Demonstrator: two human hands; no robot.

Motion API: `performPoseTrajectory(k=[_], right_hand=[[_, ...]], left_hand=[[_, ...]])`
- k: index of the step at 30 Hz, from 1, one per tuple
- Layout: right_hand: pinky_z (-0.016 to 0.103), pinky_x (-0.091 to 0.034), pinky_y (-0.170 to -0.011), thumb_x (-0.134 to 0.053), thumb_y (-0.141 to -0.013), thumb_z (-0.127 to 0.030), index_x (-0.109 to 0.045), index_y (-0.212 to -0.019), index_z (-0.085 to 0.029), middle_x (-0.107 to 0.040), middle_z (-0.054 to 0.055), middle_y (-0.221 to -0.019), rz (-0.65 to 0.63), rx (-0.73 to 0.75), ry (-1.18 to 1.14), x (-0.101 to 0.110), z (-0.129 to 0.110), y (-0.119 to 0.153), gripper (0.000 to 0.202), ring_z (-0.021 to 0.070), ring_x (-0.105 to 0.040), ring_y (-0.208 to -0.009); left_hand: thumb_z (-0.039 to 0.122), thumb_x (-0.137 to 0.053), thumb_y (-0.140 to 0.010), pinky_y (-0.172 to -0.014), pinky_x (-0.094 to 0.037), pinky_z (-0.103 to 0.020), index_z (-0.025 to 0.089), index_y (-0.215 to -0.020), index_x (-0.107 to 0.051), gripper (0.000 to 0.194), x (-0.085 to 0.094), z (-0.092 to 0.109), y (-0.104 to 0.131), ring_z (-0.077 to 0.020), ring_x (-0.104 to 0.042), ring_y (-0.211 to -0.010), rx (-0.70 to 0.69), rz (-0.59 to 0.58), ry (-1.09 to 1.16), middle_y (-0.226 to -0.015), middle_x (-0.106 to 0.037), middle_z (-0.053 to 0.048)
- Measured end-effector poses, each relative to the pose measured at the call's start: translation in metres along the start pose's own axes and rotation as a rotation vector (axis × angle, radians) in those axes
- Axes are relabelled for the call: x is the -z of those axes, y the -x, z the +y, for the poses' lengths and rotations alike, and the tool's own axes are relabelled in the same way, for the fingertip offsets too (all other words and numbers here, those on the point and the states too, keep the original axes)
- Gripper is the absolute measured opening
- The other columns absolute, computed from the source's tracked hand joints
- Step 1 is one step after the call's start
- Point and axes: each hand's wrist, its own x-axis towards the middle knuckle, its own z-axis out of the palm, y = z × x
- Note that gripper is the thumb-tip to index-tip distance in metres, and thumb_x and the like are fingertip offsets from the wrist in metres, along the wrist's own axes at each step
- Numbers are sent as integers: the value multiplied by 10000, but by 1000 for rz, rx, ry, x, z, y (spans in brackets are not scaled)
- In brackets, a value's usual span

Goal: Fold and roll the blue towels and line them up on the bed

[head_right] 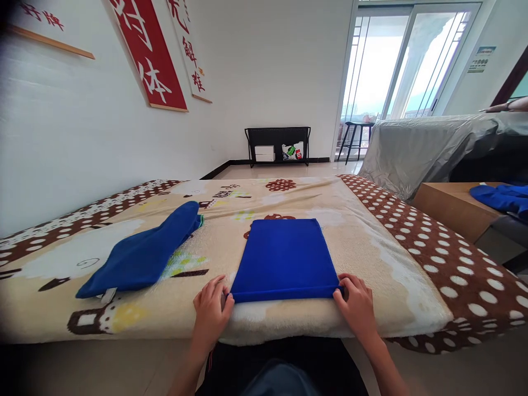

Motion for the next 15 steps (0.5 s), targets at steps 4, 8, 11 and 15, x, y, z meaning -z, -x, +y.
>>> performPoseTrajectory(k=[4,8,11,15], right_hand=[[407,-408,-824,-584,-838,-276,-623,-1040,-209,-647,106,-1183,226,-19,117,-7,-20,6,216,278,-585,-1019],[408,-370,-861,-557,-872,-130,-676,-1002,-256,-698,48,-1049,286,133,146,-8,-33,18,216,218,-591,-891],[400,-376,-880,-517,-899,-102,-675,-1045,-270,-723,14,-993,225,202,53,-6,-38,24,273,203,-606,-913],[469,-316,-955,-560,-922,-242,-684,-991,-258,-732,23,-975,232,139,89,0,-50,23,143,240,-607,-974]], left_hand=[[151,-540,-853,-913,-386,-472,238,-1087,-586,253,-6,14,5,-321,-554,-1148,35,136,-40,-1210,-620,-115],[57,-501,-878,-844,-344,-425,258,-1008,-663,289,-10,24,12,-249,-602,-894,-64,114,-78,-923,-646,-57],[52,-516,-891,-851,-328,-416,260,-986,-683,283,-10,23,14,-215,-626,-857,-140,101,-51,-912,-663,-38],[82,-525,-920,-844,-317,-406,253,-1047,-666,256,-4,20,12,-180,-635,-798,-180,134,-42,-877,-683,-13]])
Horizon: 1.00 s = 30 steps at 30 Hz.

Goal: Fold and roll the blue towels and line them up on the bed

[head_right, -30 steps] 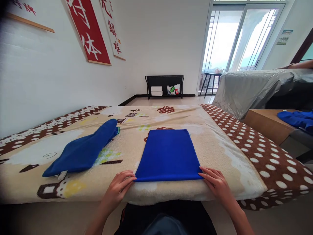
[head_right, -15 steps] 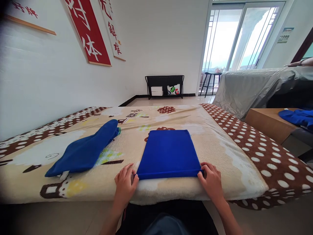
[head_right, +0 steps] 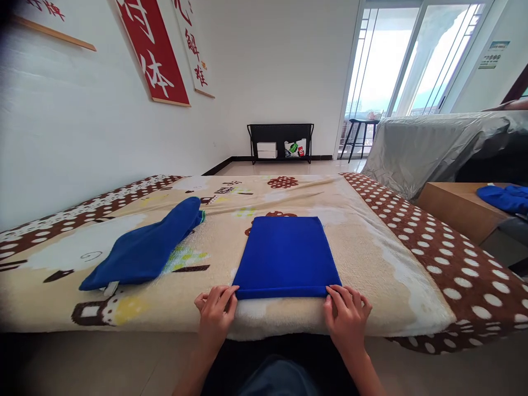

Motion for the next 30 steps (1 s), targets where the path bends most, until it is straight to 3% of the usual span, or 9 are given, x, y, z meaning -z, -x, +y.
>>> performPoseTrajectory(k=[3,7,9,11,12,16,21,26,30], right_hand=[[516,-247,-1002,-635,-907,-401,-682,-869,-242,-729,35,-949,24,-43,131,2,-13,-9,170,270,-603,-1002],[482,-297,-946,-697,-840,-533,-677,-812,-210,-711,76,-1057,42,-79,303,0,-27,-16,325,287,-590,-985],[452,-325,-915,-709,-855,-449,-696,-879,-214,-705,75,-1105,68,-57,288,-2,-32,-15,237,270,-594,-966],[424,-349,-916,-647,-915,-255,-702,-988,-233,-711,53,-1110,63,26,142,-5,-35,-10,93,229,-615,-961],[407,-366,-924,-589,-936,-162,-694,-1045,-240,-716,42,-1102,37,81,39,-6,-36,-7,170,206,-628,-968],[380,-432,-970,-471,-938,-40,-619,-1252,-219,-713,49,-1146,-62,173,-238,-11,-39,4,390,184,-643,-1064],[451,-427,-1066,-530,-912,-90,-526,-1398,-204,-644,70,-1319,-100,183,-240,-10,-54,8,500,234,-572,-1258],[437,-411,-1132,-501,-924,-107,-437,-1475,-149,-514,78,-1474,-256,351,-277,-11,-80,5,556,232,-436,-1407],[437,-386,-1153,-509,-942,-142,-383,-1510,-162,-474,58,-1506,-295,360,-232,-13,-75,4,582,228,-415,-1422]], left_hand=[[181,-569,-935,-856,-304,-413,243,-1040,-666,155,6,3,-3,-191,-631,-828,10,-23,-25,-895,-697,-23],[311,-681,-891,-830,-314,-398,242,-957,-703,98,7,14,-4,-207,-604,-841,28,36,-141,-880,-683,-38],[264,-709,-868,-813,-329,-390,249,-954,-719,87,4,19,-3,-220,-593,-863,26,105,-204,-900,-674,-53],[160,-700,-856,-837,-354,-402,257,-970,-724,151,-1,24,1,-239,-593,-920,-3,159,-215,-970,-673,-75],[109,-679,-857,-862,-368,-414,256,-985,-721,200,-3,26,4,-244,-597,-948,-31,166,-193,-1002,-674,-81],[-9,-564,-875,-915,-441,-402,210,-1079,-676,319,-10,30,11,-219,-632,-972,-163,72,14,-1001,-694,-77],[12,-530,-877,-943,-507,-391,182,-1205,-629,382,-12,41,11,-224,-649,-1036,-146,10,133,-1066,-708,-85],[23,-462,-883,-1118,-448,-416,122,-1412,-490,539,-14,62,13,-238,-499,-1352,-299,-194,195,-1375,-607,-108],[35,-450,-893,-1142,-430,-435,131,-1459,-435,574,-15,55,13,-229,-438,-1413,-330,-247,196,-1447,-557,-93]])
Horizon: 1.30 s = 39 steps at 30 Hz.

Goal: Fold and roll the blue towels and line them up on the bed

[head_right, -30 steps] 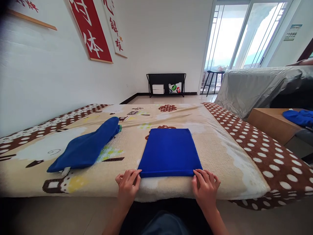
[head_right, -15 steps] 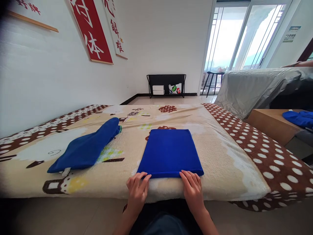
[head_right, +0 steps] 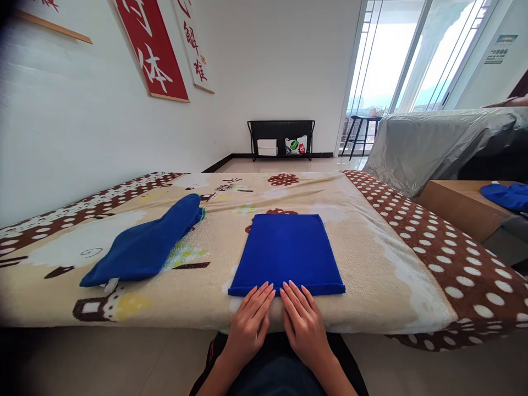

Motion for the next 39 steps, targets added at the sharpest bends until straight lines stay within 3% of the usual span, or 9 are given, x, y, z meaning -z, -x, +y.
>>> performPoseTrajectory(k=[9,14,18,25,29,35,39], right_hand=[[455,-380,-1120,-521,-968,-219,-424,-1492,-281,-564,33,-1426,87,-181,52,25,65,39,537,234,-538,-1321],[464,-370,-1096,-510,-975,-307,-535,-1386,-297,-597,25,-1392,62,-258,11,39,95,56,412,238,-544,-1314],[460,-381,-1054,-496,-978,-380,-615,-1275,-300,-592,30,-1397,39,-337,-12,42,107,60,330,251,-539,-1313],[430,-411,-975,-495,-981,-414,-655,-1162,-291,-649,35,-1305,79,-397,-8,37,112,54,272,243,-602,-1195],[442,-414,-954,-466,-989,-403,-676,-1060,-264,-563,78,-1402,89,-403,12,41,115,49,261,267,-567,-1228],[448,-393,-971,-427,-991,-371,-661,-985,-249,-425,71,-1525,-31,-383,-9,59,109,45,263,289,-494,-1291],[463,-370,-978,-400,-981,-327,-637,-928,-232,-437,71,-1515,-22,-395,47,55,104,42,261,298,-466,-1302]], left_hand=[[109,-552,-911,-1044,-479,-440,266,-1418,-493,534,35,-68,18,-218,-607,-1252,35,9,-2,-1329,-657,-30],[171,-574,-930,-1029,-474,-423,294,-1372,-529,461,51,-90,26,-203,-597,-1265,114,-57,43,-1343,-650,-12],[212,-555,-951,-1030,-466,-417,290,-1253,-604,316,52,-93,27,-204,-564,-1298,188,-79,72,-1349,-646,-11],[239,-527,-965,-994,-485,-401,282,-1078,-665,183,44,-90,24,-221,-588,-1238,280,19,39,-1303,-659,-32],[212,-514,-962,-1005,-464,-418,261,-998,-656,155,52,-86,22,-241,-556,-1268,267,39,-25,-1345,-620,-54],[223,-482,-972,-1031,-427,-440,253,-962,-629,150,79,-79,21,-271,-406,-1402,261,-126,-55,-1542,-428,-56],[211,-444,-974,-1029,-409,-469,235,-959,-611,170,73,-74,21,-285,-366,-1424,315,-189,-93,-1584,-366,-69]])
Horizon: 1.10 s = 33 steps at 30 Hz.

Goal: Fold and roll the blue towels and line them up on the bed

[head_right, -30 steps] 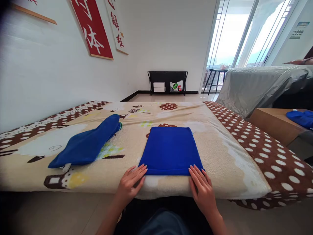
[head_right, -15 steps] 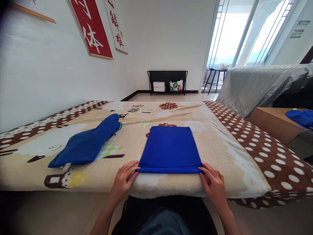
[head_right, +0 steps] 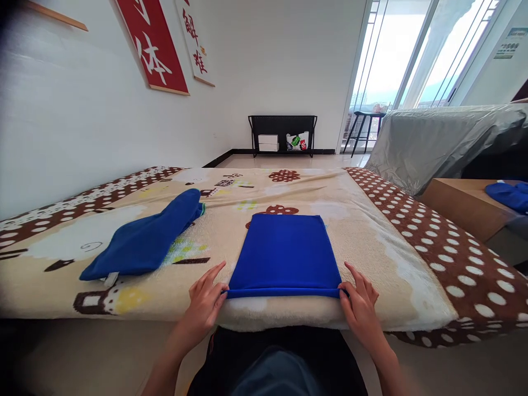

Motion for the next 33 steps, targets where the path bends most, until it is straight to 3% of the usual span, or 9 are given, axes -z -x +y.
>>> performPoseTrajectory(k=[5,8,11,14,18,23,26,30,33], right_hand=[[524,-319,-1004,-510,-906,-265,-647,-966,-207,-500,122,-1454,253,-98,173,-18,-23,-7,162,345,-479,-1266],[482,-326,-1003,-524,-889,-153,-674,-1012,-225,-584,104,-1372,359,-38,183,-28,-54,-7,207,302,-550,-1197],[406,-341,-1003,-503,-910,-100,-672,-1128,-273,-672,48,-1264,280,164,28,-36,-88,-5,326,222,-619,-1137],[355,-355,-1022,-443,-939,-83,-555,-1366,-282,-682,29,-1268,148,294,-95,-43,-108,-4,484,174,-618,-1192],[356,-356,-1048,-446,-960,-119,-465,-1458,-270,-627,51,-1356,89,297,-82,-43,-101,-2,520,183,-584,-1263],[379,-348,-1033,-508,-964,-189,-540,-1382,-271,-641,49,-1337,142,182,-20,-29,-58,6,426,210,-611,-1226],[402,-321,-1046,-521,-964,-246,-565,-1351,-261,-650,57,-1321,162,131,20,-22,-37,10,390,230,-621,-1211],[431,-257,-1086,-543,-952,-288,-582,-1326,-260,-668,57,-1291,193,92,72,-21,-41,10,377,246,-632,-1188],[430,-251,-1080,-549,-947,-241,-582,-1321,-253,-677,60,-1271,226,90,55,-27,-69,4,375,238,-634,-1169]], left_hand=[[131,-457,-933,-1053,-339,-553,203,-1060,-611,212,-24,30,-10,-335,-431,-1372,155,251,-68,-1543,-414,-154],[85,-469,-921,-1066,-327,-553,219,-1118,-626,285,-39,61,-16,-328,-501,-1313,161,400,-67,-1474,-506,-146],[47,-487,-910,-1061,-372,-495,227,-1106,-645,309,-54,88,-18,-282,-572,-1246,-7,422,-9,-1364,-617,-112],[19,-460,-910,-1035,-457,-427,229,-1176,-625,376,-68,98,-19,-221,-623,-1200,-178,410,125,-1236,-703,-73],[29,-422,-921,-1046,-501,-420,233,-1262,-587,430,-71,81,-15,-204,-602,-1258,-265,377,243,-1259,-698,-65],[23,-453,-898,-1031,-498,-399,217,-1245,-590,421,-56,44,-8,-195,-617,-1239,-254,347,279,-1252,-702,-71],[36,-464,-888,-1032,-476,-418,221,-1235,-600,416,-48,33,-7,-202,-650,-1185,-181,374,246,-1223,-714,-68],[59,-497,-887,-1159,-298,-536,227,-1229,-613,397,-44,50,-11,-229,-677,-1136,-58,408,111,-1191,-730,-59],[43,-456,-893,-1181,-266,-534,196,-1297,-575,448,-48,81,-16,-240,-610,-1248,-127,343,97,-1263,-697,-73]])
